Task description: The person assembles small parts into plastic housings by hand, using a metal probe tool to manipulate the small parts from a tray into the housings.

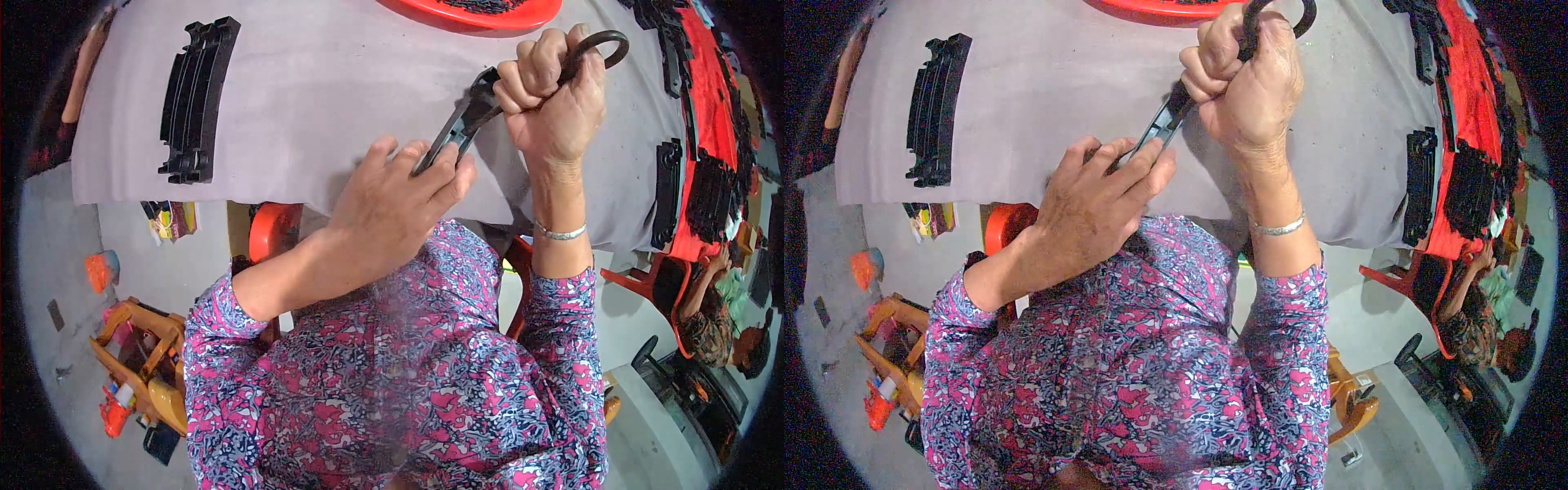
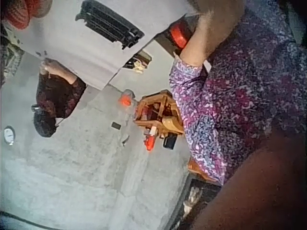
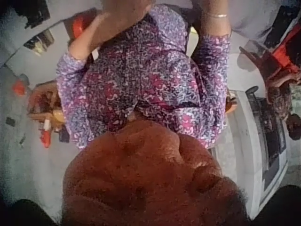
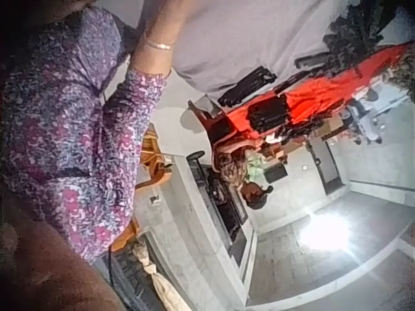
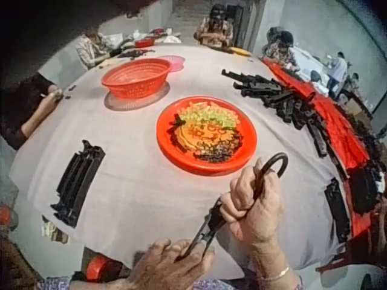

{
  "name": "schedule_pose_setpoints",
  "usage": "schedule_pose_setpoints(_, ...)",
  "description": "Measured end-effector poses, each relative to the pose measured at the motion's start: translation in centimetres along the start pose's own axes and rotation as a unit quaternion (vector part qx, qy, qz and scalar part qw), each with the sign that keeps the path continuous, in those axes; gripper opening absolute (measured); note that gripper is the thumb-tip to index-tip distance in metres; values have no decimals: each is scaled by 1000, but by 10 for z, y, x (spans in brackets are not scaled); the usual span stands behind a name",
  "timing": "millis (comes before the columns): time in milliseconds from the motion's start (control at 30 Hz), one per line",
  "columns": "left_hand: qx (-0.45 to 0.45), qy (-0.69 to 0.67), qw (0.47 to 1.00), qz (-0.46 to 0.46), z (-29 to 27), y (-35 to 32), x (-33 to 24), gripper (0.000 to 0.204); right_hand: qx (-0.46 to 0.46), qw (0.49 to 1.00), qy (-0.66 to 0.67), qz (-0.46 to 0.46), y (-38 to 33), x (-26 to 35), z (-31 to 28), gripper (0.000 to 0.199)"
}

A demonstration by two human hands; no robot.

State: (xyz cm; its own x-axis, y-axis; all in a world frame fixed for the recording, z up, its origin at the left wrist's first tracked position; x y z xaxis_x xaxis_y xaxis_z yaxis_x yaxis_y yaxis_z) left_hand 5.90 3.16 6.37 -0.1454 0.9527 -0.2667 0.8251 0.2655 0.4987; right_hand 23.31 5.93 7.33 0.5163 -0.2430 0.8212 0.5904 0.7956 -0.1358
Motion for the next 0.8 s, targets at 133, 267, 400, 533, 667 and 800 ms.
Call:
schedule_pose_setpoints(133,3,-7,1000,6,-2,3,-3,54,11,999,25,20,0,2,-1,52)
schedule_pose_setpoints(267,-4,-13,1000,6,-2,3,-2,50,7,999,22,22,-1,0,-1,52)
schedule_pose_setpoints(400,0,-9,1000,1,-3,3,-5,46,10,999,21,30,-1,-1,-2,52)
schedule_pose_setpoints(533,-10,-3,1000,8,-1,2,-4,37,37,999,19,11,-6,0,2,54)
schedule_pose_setpoints(667,-11,-8,1000,9,-3,3,-5,33,23,1000,12,-1,-7,3,-1,56)
schedule_pose_setpoints(800,-12,-10,1000,5,-1,3,-5,31,36,999,28,27,-6,0,-1,56)
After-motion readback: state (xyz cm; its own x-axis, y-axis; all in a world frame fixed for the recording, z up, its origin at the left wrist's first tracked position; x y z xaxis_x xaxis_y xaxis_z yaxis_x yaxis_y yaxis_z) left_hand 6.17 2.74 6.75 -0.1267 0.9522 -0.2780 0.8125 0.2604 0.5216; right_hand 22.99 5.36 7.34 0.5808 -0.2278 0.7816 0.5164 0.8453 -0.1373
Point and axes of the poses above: each hand's wrist, its own y-axis towards the middle knuckle, its own z-axis out of the palm, x = y × z, the point moved 7 cm from there along y, towards the middle knuckle, and after that the axes turned 15 degrees about -x, right-handed, at the moved point
